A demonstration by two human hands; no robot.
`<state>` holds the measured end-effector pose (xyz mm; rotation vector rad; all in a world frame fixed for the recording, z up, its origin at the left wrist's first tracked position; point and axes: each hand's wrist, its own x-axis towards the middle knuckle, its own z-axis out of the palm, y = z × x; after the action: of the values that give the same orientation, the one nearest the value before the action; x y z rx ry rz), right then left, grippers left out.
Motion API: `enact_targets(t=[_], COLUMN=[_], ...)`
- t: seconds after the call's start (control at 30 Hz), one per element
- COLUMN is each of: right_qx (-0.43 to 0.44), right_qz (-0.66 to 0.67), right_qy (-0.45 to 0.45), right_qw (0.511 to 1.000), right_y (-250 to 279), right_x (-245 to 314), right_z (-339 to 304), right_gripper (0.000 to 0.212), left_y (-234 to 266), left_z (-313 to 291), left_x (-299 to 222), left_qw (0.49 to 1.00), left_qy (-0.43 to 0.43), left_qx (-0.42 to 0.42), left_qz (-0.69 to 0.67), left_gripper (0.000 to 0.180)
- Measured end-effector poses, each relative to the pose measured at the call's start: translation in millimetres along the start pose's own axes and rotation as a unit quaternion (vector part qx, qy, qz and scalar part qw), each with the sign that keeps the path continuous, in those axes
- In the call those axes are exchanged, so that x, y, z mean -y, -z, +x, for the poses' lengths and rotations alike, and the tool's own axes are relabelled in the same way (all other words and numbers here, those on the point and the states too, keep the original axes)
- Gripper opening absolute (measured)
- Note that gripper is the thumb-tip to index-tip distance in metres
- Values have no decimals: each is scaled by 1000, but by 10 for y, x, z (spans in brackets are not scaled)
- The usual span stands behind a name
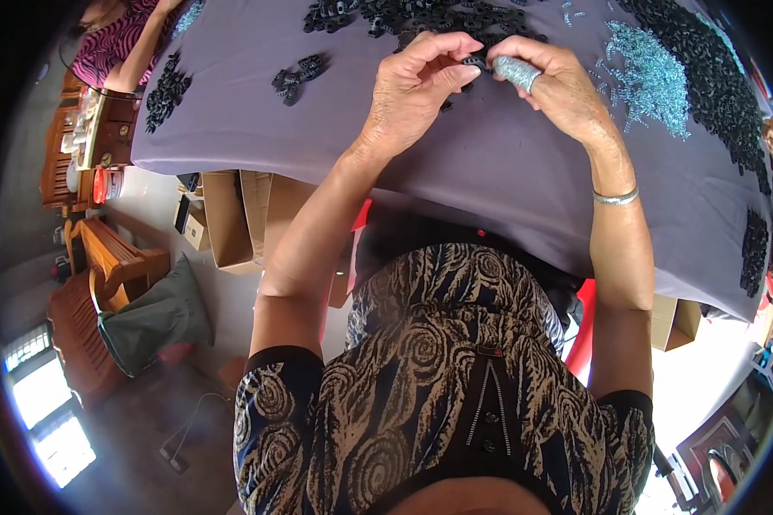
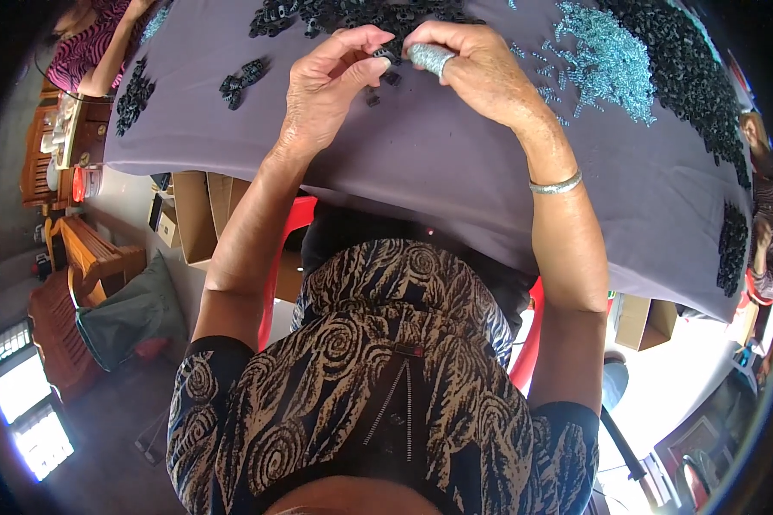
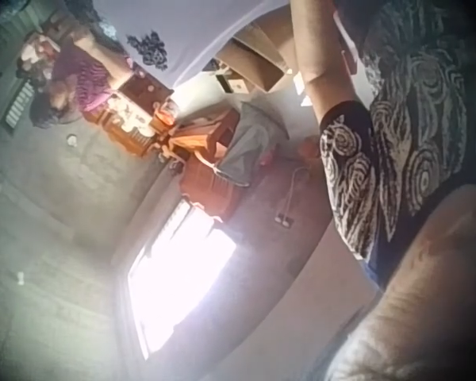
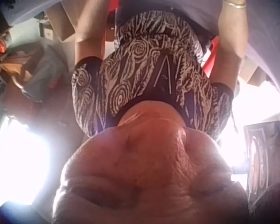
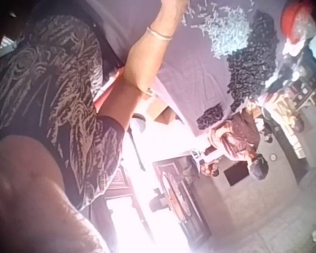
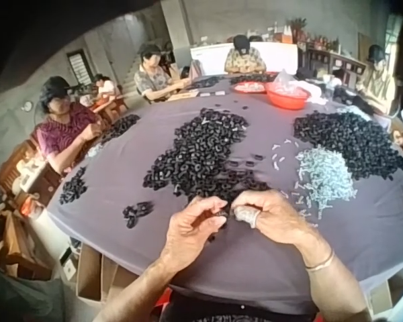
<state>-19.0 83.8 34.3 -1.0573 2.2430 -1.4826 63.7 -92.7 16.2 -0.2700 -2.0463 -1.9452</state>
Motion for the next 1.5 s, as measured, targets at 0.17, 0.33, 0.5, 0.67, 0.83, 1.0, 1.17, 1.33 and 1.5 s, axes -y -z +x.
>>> enact_targets(t=[0.17, 0.33, 0.5, 0.67, 0.83, 1.0, 1.17, 1.33, 1.5], right_qx=[26, -29, -36, -54, -103, -39, -14, -28, -24], right_qz=[47, -19, -9, -24, -55, -248, -243, -419, -419], right_qy=[-15, 103, 107, 96, 83, -81, -64, 61, 29], right_qw=[998, 994, 994, 994, 990, 965, 968, 906, 907], right_y=[-54, -90, -93, -145, 43, 854, 784, 596, 537], right_x=[77, 51, 22, 4, -66, -42, -287, -288, -246], right_z=[-38, -24, -39, -30, -7, -302, -398, -353, -210], right_gripper=[29, 24, 21, 15, 10, 10, 13, 11, 12], left_y=[-21, -53, -84, -120, -97, -249, -293, -337, -314], left_z=[-29, -47, -79, -127, -110, -144, -228, -277, -243], left_x=[32, 99, 128, 120, 106, 31, 53, 118, 163], left_qw=[1000, 997, 996, 995, 993, 993, 993, 989, 987], left_qy=[-9, -40, -54, -27, -11, 42, 78, 124, 127], left_qx=[-5, -37, -47, -94, -89, 30, 56, 40, 27], left_qz=[-17, -51, -47, -14, -83, -102, -70, -74, -99], left_gripper=[23, 27, 26, 19, 18, 17, 18, 20, 21])
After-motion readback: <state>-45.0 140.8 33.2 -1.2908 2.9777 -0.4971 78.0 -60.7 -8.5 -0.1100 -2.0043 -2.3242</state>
